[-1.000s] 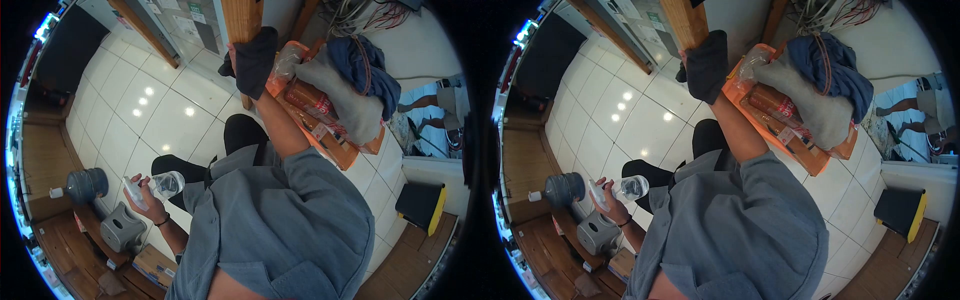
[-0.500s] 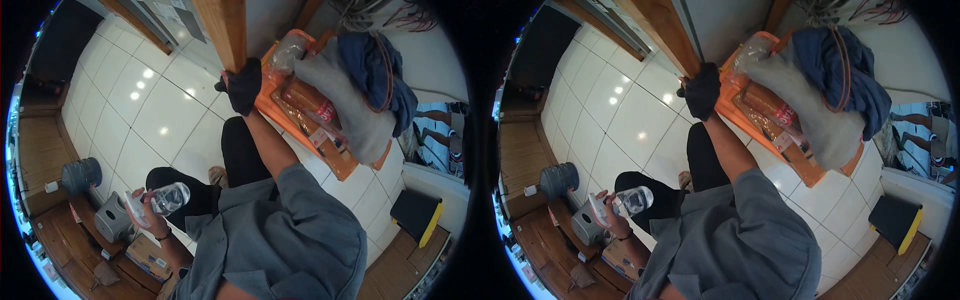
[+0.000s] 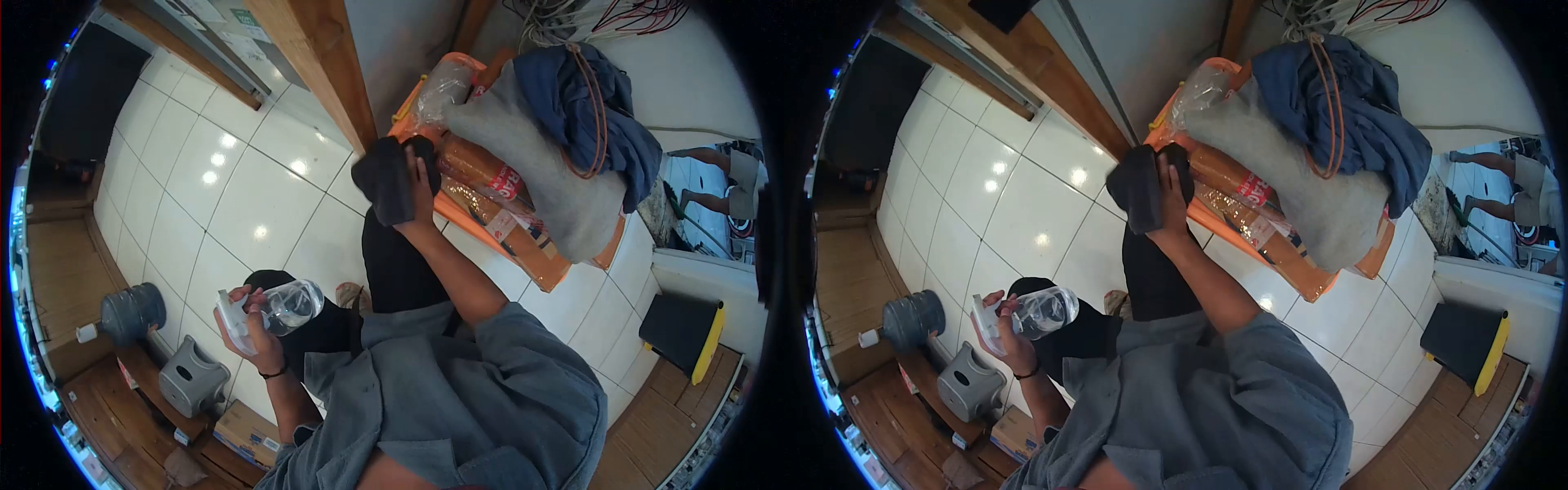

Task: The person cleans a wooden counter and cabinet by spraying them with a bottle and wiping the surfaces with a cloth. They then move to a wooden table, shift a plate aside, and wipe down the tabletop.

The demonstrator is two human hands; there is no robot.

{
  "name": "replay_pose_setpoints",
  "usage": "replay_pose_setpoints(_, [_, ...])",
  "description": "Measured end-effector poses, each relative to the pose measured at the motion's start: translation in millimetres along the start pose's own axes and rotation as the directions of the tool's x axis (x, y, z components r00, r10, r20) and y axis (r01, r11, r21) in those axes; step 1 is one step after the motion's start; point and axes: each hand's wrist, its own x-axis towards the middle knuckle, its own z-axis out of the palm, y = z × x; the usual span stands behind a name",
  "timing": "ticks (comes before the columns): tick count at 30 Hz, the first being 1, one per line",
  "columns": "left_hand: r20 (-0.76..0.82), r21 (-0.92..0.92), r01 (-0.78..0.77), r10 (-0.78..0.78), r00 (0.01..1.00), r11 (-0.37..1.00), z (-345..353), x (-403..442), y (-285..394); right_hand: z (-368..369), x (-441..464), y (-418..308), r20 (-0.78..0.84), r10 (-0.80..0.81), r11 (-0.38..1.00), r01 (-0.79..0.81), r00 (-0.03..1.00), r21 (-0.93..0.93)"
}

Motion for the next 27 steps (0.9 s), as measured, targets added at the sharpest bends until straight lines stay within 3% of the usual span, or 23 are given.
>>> replay_pose_setpoints(3, [0.021,0.026,0.02,-0.02,1.0,0.999,8.1,11.1,-2.1,27.2,-2.6,-5.3,0.251,0.224,0.94,-0.277,0.942,0.201])
replay_pose_setpoints(6, [0.055,0.037,0.011,-0.013,0.998,0.999,6.7,19.4,-6.5,27.5,3.9,-11.1,0.121,0.141,0.99,-0.138,0.983,-0.034])
replay_pose_setpoints(8, [0.058,0.021,0.021,-0.023,0.998,1.0,8.1,21.0,-6.2,32.9,12.5,-10.0,0.152,0.129,0.964,-0.087,0.98,-0.253])
replay_pose_setpoints(11, [0.043,-0.021,0.018,-0.017,0.999,1.0,2.0,20.3,-3.1,88.0,-11.6,-3.5,0.242,0.018,0.779,0.138,0.97,-0.611])
replay_pose_setpoints(13, [0.042,-0.015,0.006,-0.005,0.999,1.0,-7.6,19.8,-1.1,34.0,11.8,-9.4,0.216,-0.095,0.92,0.168,0.972,-0.355])
replay_pose_setpoints(14, [0.027,-0.033,-0.003,0.004,1.0,0.999,-13.2,17.7,-1.2,-6.5,12.2,-18.8,0.219,0.038,0.996,-0.055,0.975,0.072])
replay_pose_setpoints(15, [0.016,-0.052,-0.011,0.012,1.0,0.999,-18.3,15.5,-2.1,-51.7,15.4,-30.4,0.219,0.171,0.835,-0.259,0.961,0.485])
replay_pose_setpoints(16, [0.009,-0.074,-0.017,0.018,1.0,0.997,-22.9,13.4,-2.3,-50.5,8.9,-31.3,0.221,0.349,0.652,-0.405,0.911,0.641])
replay_pose_setpoints(17, [-0.014,-0.088,-0.004,0.003,1.0,0.996,-27.2,11.4,-2.0,-49.1,2.4,-32.2,0.216,0.515,0.415,-0.462,0.83,0.784])
replay_pose_setpoints(18, [-0.035,-0.102,0.008,-0.011,0.999,0.995,-31.5,10.1,-1.8,-23.0,-8.6,-27.5,0.015,0.61,0.436,-0.351,0.793,0.829])
replay_pose_setpoints(20, [-0.072,-0.115,0.016,-0.025,0.997,0.993,-40.1,8.0,-1.9,-15.3,-2.5,-26.1,-0.317,0.573,0.677,-0.219,0.755,0.702])
replay_pose_setpoints(21, [-0.085,-0.113,0.015,-0.024,0.996,0.994,-45.2,7.4,-2.3,-29.2,16.5,-30.7,-0.428,0.431,0.843,-0.185,0.795,0.505])
replay_pose_setpoints(23, [-0.117,-0.113,0.005,-0.019,0.993,0.994,-54.4,8.7,-2.2,-53.1,56.8,-42.2,-0.53,0.134,0.988,-0.075,0.837,0.132])
replay_pose_setpoints(25, [-0.152,-0.119,0.003,-0.022,0.988,0.993,-60.9,9.5,-0.8,-75.8,98.4,-55.8,-0.523,-0.124,0.986,0.044,0.843,-0.164])
replay_pose_setpoints(27, [-0.188,-0.142,-0.038,0.011,0.982,0.989,-68.3,10.0,-1.9,-93.2,129.1,-67.4,-0.429,-0.365,0.88,0.156,0.827,-0.448])
